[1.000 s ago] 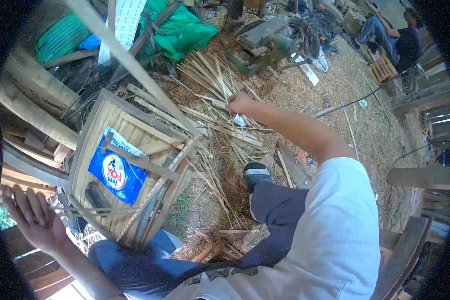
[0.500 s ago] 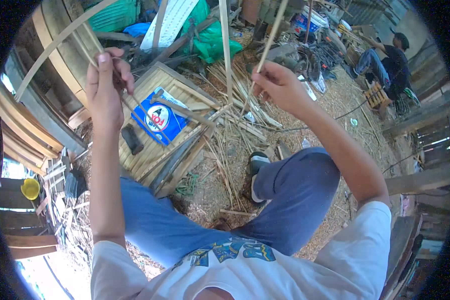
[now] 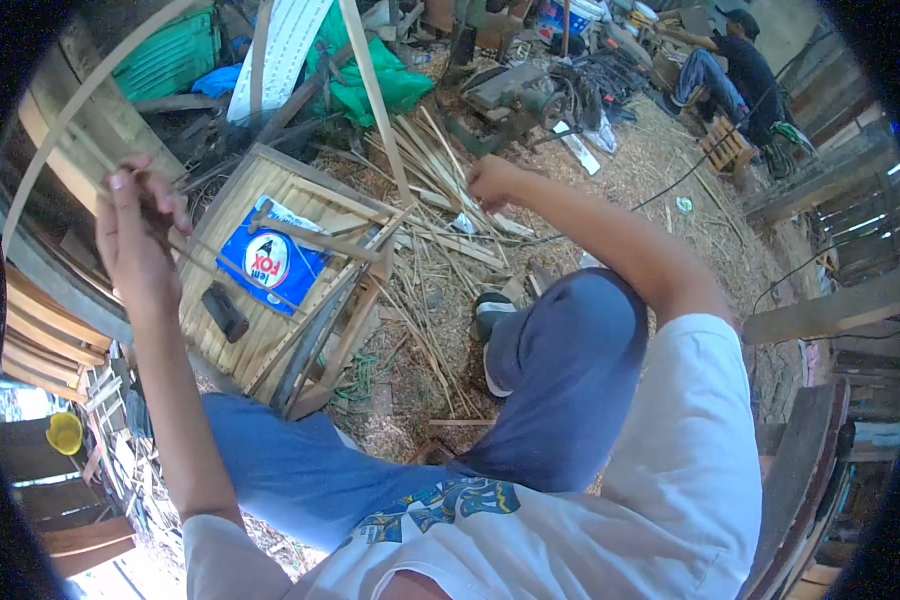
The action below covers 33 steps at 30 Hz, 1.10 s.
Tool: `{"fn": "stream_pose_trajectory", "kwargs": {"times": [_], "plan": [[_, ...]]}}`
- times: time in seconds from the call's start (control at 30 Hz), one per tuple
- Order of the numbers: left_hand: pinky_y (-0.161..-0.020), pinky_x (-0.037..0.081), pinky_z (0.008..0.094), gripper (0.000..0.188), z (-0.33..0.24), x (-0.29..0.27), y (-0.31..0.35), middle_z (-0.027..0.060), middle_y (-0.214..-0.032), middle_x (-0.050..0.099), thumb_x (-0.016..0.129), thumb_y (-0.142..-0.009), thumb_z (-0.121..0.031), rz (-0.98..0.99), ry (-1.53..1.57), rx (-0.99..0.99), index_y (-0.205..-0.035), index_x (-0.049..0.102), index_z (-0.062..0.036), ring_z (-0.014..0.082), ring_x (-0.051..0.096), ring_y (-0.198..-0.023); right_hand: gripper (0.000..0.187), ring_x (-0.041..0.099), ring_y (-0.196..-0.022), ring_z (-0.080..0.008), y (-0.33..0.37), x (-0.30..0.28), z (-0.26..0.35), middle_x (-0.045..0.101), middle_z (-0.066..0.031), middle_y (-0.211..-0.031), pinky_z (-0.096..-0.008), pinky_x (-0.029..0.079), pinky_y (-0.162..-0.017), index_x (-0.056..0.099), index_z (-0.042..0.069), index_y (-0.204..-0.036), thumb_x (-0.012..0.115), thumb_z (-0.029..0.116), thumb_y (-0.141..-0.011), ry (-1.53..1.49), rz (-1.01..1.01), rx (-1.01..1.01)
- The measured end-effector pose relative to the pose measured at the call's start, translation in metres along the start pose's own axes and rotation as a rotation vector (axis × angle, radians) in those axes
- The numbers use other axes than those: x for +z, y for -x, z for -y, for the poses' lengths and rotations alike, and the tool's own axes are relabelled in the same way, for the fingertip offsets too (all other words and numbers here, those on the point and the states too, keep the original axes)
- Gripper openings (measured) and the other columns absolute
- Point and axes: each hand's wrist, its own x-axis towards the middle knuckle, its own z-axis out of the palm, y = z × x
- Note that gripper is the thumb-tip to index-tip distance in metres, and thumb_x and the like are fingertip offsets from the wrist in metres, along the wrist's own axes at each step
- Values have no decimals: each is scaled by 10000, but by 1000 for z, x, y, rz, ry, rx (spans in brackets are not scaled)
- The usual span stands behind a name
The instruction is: The person is assembling a wooden frame by inserting thin bamboo rods into holes in wooden strips and tapping them into place with a small hammer. They pick up the rods one at a time from a pile on the ground and fit them into the structure.
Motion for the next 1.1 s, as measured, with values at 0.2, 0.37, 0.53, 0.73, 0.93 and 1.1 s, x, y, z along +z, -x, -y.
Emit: {"fn": "stream_pose_trajectory", "kwargs": {"times": [0.2,0.37,0.53,0.73,0.93,1.1], "plan": [[-496,391,261,340,13,-15,0,30,-711,463,415,-1116,-304,-112,11,-16,-1194,558,-6,121,461,-577,220,700,-538,-220,-106,10,-18,698,-120,-711,-381,581,-529,731,33,-1017,677,213,-903,16,-43,-146],[-464,324,220,326,18,-15,-4,-9,-677,373,382,-1125,-312,-151,-10,11,-1209,527,-33,87,381,-516,269,731,-608,-263,-203,46,-58,739,-155,-807,-385,592,-630,740,68,-1067,693,248,-873,139,-103,-255],[-439,290,216,295,30,-14,-3,-15,-651,323,370,-1132,-249,-176,-87,86,-1231,509,-8,78,302,-503,298,716,-964,-342,-245,104,-106,742,-187,-959,-478,565,-826,738,83,-1092,672,186,-820,363,-237,-313],[-381,294,193,339,38,31,-7,-13,-629,457,348,-1136,-260,-767,-416,117,-1235,529,9,47,382,-466,221,716,-932,-401,-275,126,-113,735,-197,-954,-488,583,-814,749,55,-1007,613,99,-839,516,-199,-129],[-634,520,161,414,40,14,-2,-17,-751,512,316,-1134,-311,-936,-480,155,-1387,545,-76,34,468,-575,175,727,-872,-396,-274,128,-113,734,-198,-953,-473,592,-772,737,-2,-918,622,115,-856,509,-428,-91],[-1009,579,383,490,14,-74,5,77,-1405,561,281,-1125,-347,361,64,-33,-1535,434,-126,149,660,-1058,148,727,-873,-388,-270,125,-98,733,-197,-946,-478,594,-766,738,22,-908,634,122,-874,480,-473,-112]]}}
